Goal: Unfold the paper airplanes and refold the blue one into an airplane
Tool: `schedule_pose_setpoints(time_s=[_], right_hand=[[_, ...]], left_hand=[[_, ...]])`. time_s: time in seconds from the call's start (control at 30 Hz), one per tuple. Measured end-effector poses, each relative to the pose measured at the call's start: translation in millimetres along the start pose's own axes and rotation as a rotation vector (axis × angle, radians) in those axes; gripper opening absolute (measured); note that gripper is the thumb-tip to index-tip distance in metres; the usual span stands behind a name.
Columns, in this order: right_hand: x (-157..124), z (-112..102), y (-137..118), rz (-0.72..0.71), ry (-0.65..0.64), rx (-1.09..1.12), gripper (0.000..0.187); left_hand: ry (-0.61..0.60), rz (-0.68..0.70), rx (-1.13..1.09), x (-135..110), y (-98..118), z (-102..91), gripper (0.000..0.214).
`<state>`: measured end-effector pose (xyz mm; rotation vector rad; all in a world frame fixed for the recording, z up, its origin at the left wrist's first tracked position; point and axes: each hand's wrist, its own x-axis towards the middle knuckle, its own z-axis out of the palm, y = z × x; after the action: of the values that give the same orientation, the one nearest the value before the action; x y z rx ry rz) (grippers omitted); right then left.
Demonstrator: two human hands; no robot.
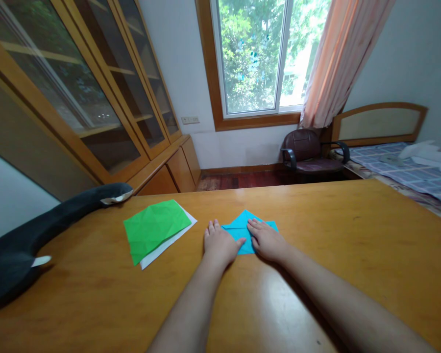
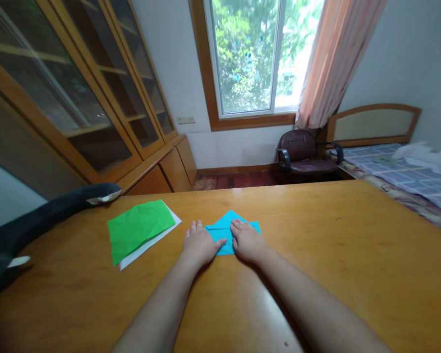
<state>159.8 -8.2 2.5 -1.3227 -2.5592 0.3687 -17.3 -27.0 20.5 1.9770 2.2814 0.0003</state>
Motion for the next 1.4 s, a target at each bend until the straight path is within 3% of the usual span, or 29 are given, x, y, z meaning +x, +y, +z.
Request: schedule_pose_setpoints(time_s=[0.13,0.23,0.5,0.67,1.03,1.27,1.4], right_hand=[[-0.4,-1.8,-1.8,0.011,-0.012,-0.022,0.05],[-0.2,-2.6,-2.6,0.023,-0.017,-0.035,0.05],[2.2,-0.1,-3.6,0.037,-0.029,-0.071,0.054],[5.1,-5.6,-11.2,0.015,-0.037,-0.125,0.059],[7.1,-3.0,-13.5,0.042,-0.044,-0.137,0.054],[6.9,-3.3,-13.5,0.031,-0.065,-0.126,0.056],[7.1,-3.7,-13.9,0.033,-0.073,-0.117,0.055]], left_hand=[[0.056,-0.023,-0.003,14.8,-24.8,-12.5,0.052],[0.079,0.025,-0.048,24.5,-38.9,-17.1,0.039],[0.135,0.078,-0.142,33.2,-35.7,-4.6,0.037],[0.156,0.035,-0.162,36.6,-30.4,-1.4,0.034],[0.07,0.025,-0.151,40.9,-29.2,-2.0,0.032],[0.07,0.04,-0.264,43.6,-29.6,2.8,0.017],[0.065,0.044,-0.315,43.8,-28.8,2.3,0.028]])
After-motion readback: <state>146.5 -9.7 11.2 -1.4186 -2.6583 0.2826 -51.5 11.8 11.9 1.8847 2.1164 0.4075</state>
